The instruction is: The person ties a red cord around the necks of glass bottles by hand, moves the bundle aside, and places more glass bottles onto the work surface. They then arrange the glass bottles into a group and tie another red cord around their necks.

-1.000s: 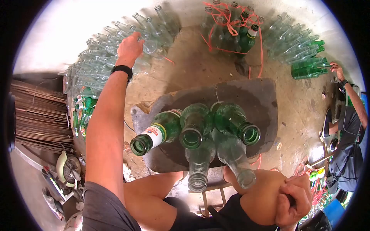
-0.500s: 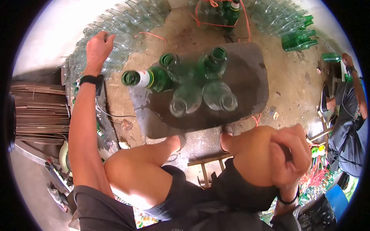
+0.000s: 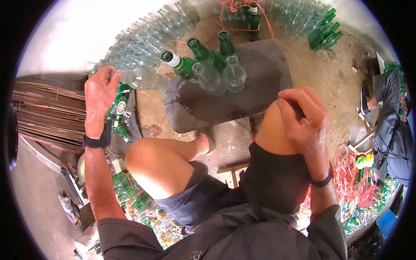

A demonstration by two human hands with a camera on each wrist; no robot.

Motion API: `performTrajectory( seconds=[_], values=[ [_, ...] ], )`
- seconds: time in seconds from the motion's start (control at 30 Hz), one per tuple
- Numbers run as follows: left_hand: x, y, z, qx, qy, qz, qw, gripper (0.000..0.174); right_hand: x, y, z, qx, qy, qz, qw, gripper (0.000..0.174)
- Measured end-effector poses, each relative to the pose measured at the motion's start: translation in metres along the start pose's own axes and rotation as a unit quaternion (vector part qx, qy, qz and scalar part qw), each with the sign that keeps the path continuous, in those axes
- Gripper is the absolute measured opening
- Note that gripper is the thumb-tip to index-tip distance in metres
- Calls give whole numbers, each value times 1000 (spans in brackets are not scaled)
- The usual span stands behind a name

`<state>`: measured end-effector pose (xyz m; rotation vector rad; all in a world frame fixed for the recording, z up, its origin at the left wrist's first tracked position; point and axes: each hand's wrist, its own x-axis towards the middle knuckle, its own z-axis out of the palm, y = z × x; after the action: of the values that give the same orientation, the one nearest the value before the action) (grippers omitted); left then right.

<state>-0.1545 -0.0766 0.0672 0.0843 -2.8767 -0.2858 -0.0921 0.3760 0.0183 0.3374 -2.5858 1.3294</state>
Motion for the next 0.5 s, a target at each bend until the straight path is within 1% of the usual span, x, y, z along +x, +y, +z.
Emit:
performTrajectory(
  seconds=[0.1,0.17,0.3,0.33,0.5],
  values=[
    [-17,13,-7,-5,-5,13,1000,26,-2,-2,2,17,0,-1,1000,8],
    [-27,23,-6,-6,-18,49,999,26,-1,-2,3,23,3,-6,1000,8],
    [-41,53,-7,-17,-47,35,998,27,-1,-1,3,38,7,7,999,8],
    [-43,57,-4,-47,-54,40,997,26,-1,-1,3,40,8,6,999,8],
    [-48,76,11,-49,-61,60,995,25,-1,4,4,49,16,-3,999,8]
  ],
)
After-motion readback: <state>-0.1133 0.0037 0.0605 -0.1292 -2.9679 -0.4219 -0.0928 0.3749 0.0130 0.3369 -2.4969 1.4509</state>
